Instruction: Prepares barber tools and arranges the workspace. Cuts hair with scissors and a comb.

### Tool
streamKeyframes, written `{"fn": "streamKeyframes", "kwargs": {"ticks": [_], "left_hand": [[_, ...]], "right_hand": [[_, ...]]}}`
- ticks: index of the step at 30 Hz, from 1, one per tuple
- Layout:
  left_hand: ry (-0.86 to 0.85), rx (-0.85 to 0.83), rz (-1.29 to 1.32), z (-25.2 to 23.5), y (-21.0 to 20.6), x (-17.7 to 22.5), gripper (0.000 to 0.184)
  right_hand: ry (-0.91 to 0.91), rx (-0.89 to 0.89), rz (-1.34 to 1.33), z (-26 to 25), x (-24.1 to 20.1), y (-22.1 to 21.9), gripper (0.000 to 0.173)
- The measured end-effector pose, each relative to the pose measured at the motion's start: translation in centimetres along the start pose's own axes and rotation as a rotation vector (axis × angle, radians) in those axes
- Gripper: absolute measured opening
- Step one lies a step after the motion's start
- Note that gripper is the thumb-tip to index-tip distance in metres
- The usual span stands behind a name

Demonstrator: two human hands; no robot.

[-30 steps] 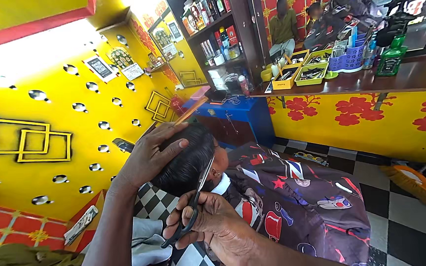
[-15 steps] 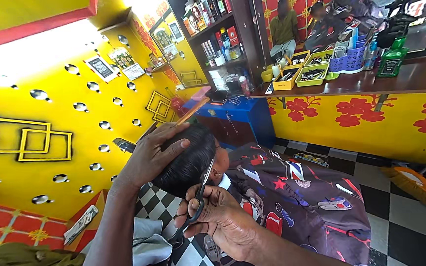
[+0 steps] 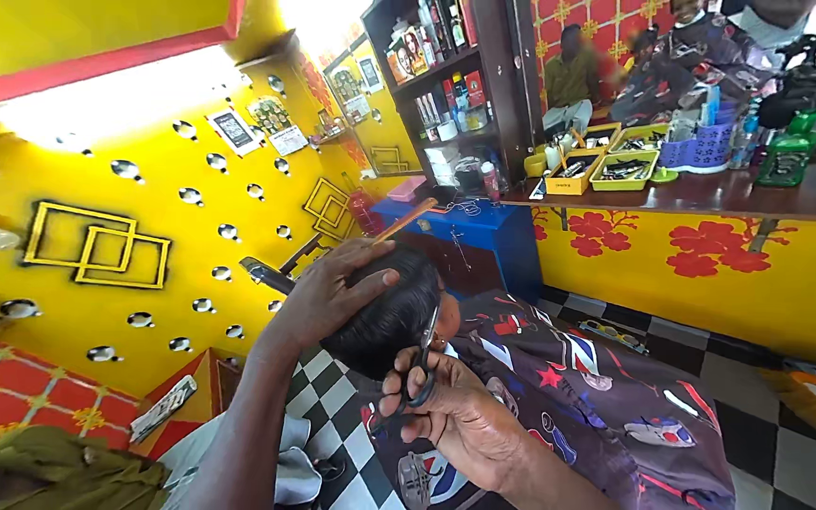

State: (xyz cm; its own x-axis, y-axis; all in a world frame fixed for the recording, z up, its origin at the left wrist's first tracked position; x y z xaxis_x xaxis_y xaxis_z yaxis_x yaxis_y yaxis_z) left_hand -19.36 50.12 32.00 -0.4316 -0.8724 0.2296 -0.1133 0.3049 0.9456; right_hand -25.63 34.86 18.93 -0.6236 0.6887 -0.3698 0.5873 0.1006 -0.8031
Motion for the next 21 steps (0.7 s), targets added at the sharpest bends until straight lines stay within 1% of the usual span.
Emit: {"fn": "streamKeyframes", "kwargs": {"ticks": [4,6,9,10,12,13,15,18,19,21], "left_hand": [[-0.022,0.016,0.01,-0.3,0.0,-0.2,0.065],[-0.033,0.022,0.003,-0.4,0.0,0.0,0.067],[-0.041,0.01,0.0,-0.5,0.1,0.6,0.067],[-0.042,0.005,0.004,-0.6,0.1,0.8,0.065],[-0.037,-0.011,0.027,-0.6,0.2,0.9,0.063],[-0.048,-0.008,0.031,-0.7,0.3,1.0,0.062],[-0.06,-0.014,0.026,-1.1,0.3,1.1,0.062],[-0.054,-0.058,0.005,-1.8,0.1,0.8,0.065],[-0.052,-0.066,0.007,-2.0,0.1,0.7,0.064],[-0.026,-0.109,-0.003,-2.6,-0.1,0.6,0.065]], "right_hand": [[0.024,-0.06,0.031,0.6,0.2,0.5,0.019],[0.061,-0.096,0.108,0.9,0.3,0.6,0.023],[0.127,-0.187,0.405,1.6,0.0,0.7,0.034],[0.143,-0.206,0.513,2.0,-0.3,0.6,0.035],[0.174,-0.182,0.767,3.0,-1.5,0.4,0.026],[0.156,-0.203,0.895,3.5,-2.5,0.2,0.022],[0.022,-0.334,1.176,4.1,-5.3,0.1,0.021],[-0.31,-0.503,1.687,4.3,-9.9,0.3,0.023],[-0.424,-0.552,1.822,4.1,-11.3,0.4,0.026],[-0.632,-0.623,1.986,3.3,-13.5,0.2,0.03]]}}
Point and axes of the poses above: each hand's wrist, its own z-axis away from the middle knuckle, its own y-axis out of the back of the hand, x = y × z, the point moved 5 cm from there along -z, towards the middle knuckle, and after that the axes turned 9 degrees about -x, right-handed, at the moved point
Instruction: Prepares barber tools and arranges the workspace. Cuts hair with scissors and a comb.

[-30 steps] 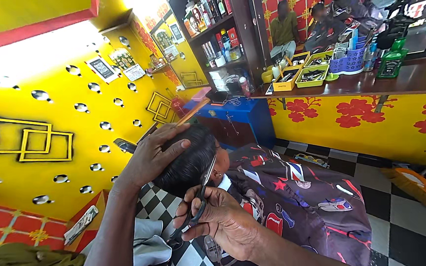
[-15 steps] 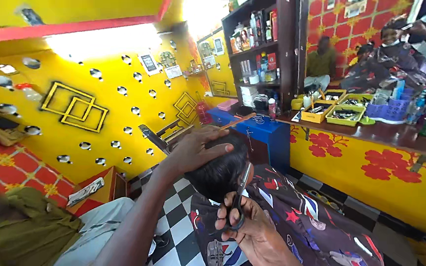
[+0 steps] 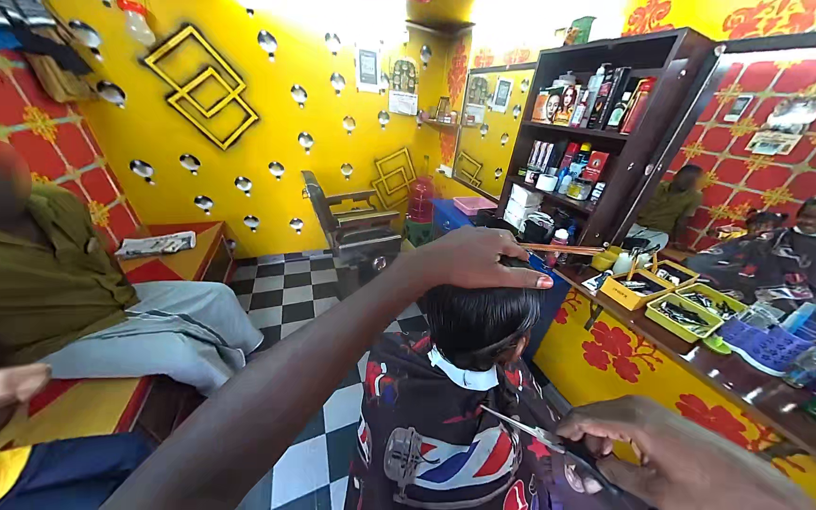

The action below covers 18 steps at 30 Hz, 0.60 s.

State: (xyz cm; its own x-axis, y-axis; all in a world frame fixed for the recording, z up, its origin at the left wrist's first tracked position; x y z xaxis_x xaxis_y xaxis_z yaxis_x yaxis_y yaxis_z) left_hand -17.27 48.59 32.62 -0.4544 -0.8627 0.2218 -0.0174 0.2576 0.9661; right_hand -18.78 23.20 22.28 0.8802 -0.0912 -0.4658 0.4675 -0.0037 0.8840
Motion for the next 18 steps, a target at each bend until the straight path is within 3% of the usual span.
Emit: {"fn": "streamKeyframes", "kwargs": {"ticks": [6,13,18], "left_hand": [[0.034,-0.105,-0.029,-1.6,0.0,0.1,0.07],[0.133,-0.194,-0.017,-3.1,0.2,0.2,0.071],[0.182,-0.201,-0.026,-3.9,0.1,0.0,0.074]], "right_hand": [[-0.325,-0.245,0.199,-0.9,-0.1,5.0,0.029],[-0.504,-0.361,0.228,-3.7,-0.3,7.6,0.037],[-0.556,-0.378,0.249,-5.1,-0.6,8.6,0.032]]}}
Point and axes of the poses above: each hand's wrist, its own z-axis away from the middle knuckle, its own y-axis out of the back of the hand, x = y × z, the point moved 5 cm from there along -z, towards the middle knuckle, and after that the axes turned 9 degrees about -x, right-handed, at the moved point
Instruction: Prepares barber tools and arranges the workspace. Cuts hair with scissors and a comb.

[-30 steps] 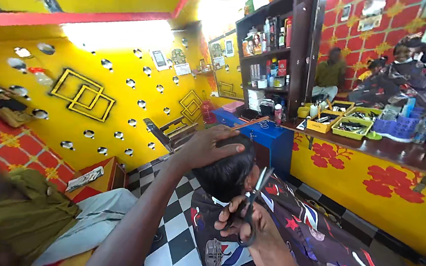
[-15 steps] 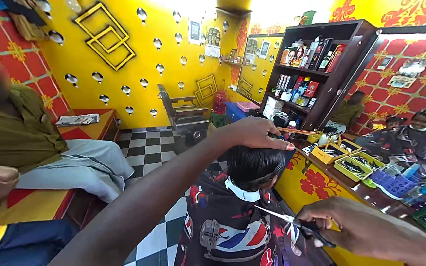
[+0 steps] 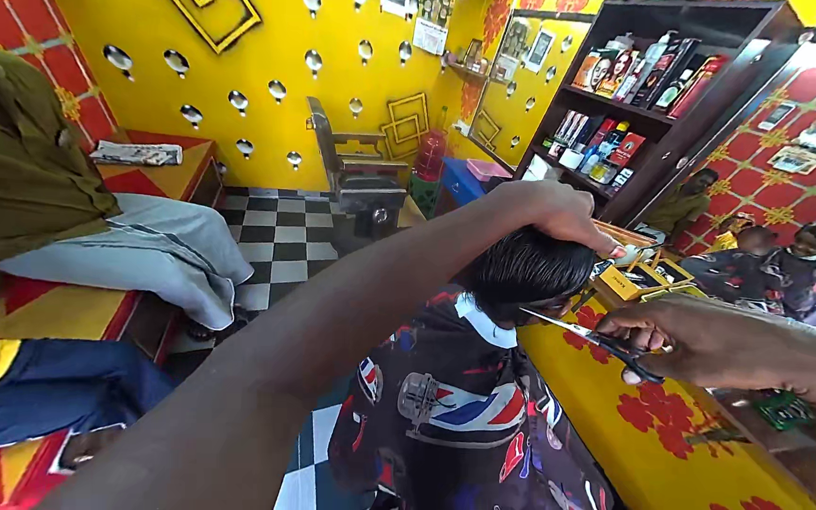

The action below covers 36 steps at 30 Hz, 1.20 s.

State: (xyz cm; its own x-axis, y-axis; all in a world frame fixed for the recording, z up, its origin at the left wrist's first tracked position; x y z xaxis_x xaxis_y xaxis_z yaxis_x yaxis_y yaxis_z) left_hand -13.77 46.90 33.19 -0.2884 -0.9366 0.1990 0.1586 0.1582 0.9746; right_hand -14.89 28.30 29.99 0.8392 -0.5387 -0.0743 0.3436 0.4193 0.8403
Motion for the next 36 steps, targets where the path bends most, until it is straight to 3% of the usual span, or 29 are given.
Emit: {"fn": "streamKeyframes", "kwargs": {"ticks": [15,36], "left_hand": [[0.051,-0.011,-0.004,-0.9,0.1,0.4,0.075],[0.053,-0.019,-0.035,-1.1,0.1,0.4,0.076]], "right_hand": [[-0.023,-0.005,-0.002,-3.1,-2.5,1.7,0.034],[-0.006,0.08,0.09,-2.9,-2.7,0.5,0.018]]}}
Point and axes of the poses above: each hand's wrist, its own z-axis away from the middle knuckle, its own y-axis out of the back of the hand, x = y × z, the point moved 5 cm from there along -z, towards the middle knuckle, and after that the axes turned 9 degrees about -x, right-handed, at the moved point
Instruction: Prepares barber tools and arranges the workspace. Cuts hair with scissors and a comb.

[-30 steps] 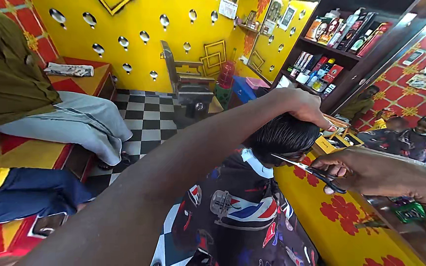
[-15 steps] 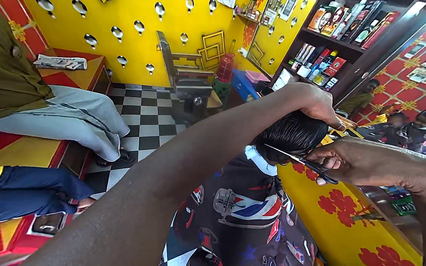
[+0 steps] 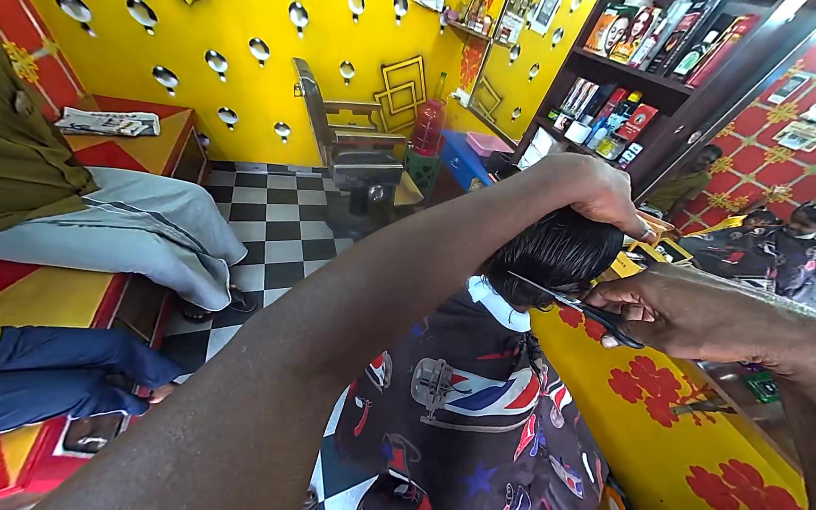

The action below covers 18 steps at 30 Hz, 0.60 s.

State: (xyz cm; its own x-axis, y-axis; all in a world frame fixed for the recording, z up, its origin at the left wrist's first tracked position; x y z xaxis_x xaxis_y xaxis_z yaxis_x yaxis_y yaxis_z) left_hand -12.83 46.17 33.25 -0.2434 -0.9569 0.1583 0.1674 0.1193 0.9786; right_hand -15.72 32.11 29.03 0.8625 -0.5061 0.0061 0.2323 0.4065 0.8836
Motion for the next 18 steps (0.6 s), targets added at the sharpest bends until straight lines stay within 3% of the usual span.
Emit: {"fn": "streamKeyframes", "kwargs": {"ticks": [6,11,15,18], "left_hand": [[0.077,0.007,-0.001,0.4,0.0,-0.3,0.081],[0.084,-0.012,0.007,0.4,0.0,-0.4,0.08],[0.047,-0.022,-0.012,0.2,0.0,-0.3,0.079],[0.042,-0.009,-0.012,0.1,-0.1,-0.3,0.078]], "right_hand": [[0.038,0.053,0.109,0.3,0.2,-0.9,0.013],[0.073,0.031,0.104,1.4,0.6,-2.1,0.023],[0.086,0.022,0.017,2.4,1.5,-2.4,0.016],[0.047,0.052,0.015,2.9,2.6,-2.3,0.024]]}}
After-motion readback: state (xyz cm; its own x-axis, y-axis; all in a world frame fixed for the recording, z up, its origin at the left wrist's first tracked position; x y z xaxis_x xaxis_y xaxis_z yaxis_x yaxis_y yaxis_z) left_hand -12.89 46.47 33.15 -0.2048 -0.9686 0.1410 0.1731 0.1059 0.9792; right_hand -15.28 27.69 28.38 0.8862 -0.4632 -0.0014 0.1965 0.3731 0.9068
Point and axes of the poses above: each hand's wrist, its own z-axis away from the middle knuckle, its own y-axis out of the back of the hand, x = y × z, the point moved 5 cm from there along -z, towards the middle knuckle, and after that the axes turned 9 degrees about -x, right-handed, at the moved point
